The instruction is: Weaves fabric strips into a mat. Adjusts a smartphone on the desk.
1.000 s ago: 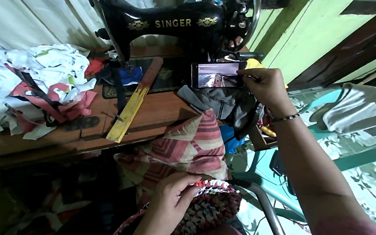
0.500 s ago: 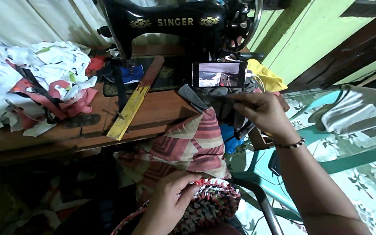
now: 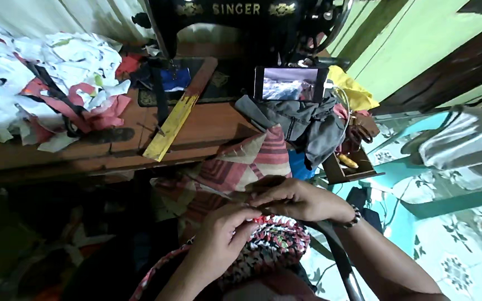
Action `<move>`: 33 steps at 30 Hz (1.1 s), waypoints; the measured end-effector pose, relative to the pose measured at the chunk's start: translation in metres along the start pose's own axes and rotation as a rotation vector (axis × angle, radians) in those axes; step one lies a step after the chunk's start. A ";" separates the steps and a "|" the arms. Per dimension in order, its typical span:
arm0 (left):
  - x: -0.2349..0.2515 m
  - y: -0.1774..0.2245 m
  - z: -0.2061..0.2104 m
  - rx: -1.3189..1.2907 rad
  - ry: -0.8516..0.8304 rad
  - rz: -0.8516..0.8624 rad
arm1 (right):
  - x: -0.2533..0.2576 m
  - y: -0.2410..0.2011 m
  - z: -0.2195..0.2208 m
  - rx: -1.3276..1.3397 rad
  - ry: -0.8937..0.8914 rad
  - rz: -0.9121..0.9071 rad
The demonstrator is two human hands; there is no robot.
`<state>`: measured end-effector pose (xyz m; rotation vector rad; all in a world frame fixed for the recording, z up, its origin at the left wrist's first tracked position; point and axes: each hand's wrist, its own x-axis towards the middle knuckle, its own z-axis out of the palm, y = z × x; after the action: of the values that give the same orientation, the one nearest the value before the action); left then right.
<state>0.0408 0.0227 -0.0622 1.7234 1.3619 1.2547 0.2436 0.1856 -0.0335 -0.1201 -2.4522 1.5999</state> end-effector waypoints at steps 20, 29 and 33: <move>-0.003 0.032 -0.017 -0.134 -0.033 -0.141 | -0.020 0.001 0.014 0.337 -0.149 0.131; -0.005 0.038 -0.015 -0.068 -0.004 -0.118 | -0.032 -0.006 0.024 0.098 0.144 0.111; -0.006 0.039 -0.012 -0.066 -0.001 -0.110 | -0.030 -0.010 0.025 -0.023 0.298 0.091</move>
<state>0.0448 0.0049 -0.0257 1.5817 1.3798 1.2239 0.2678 0.1537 -0.0385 -0.4464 -2.2631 1.4667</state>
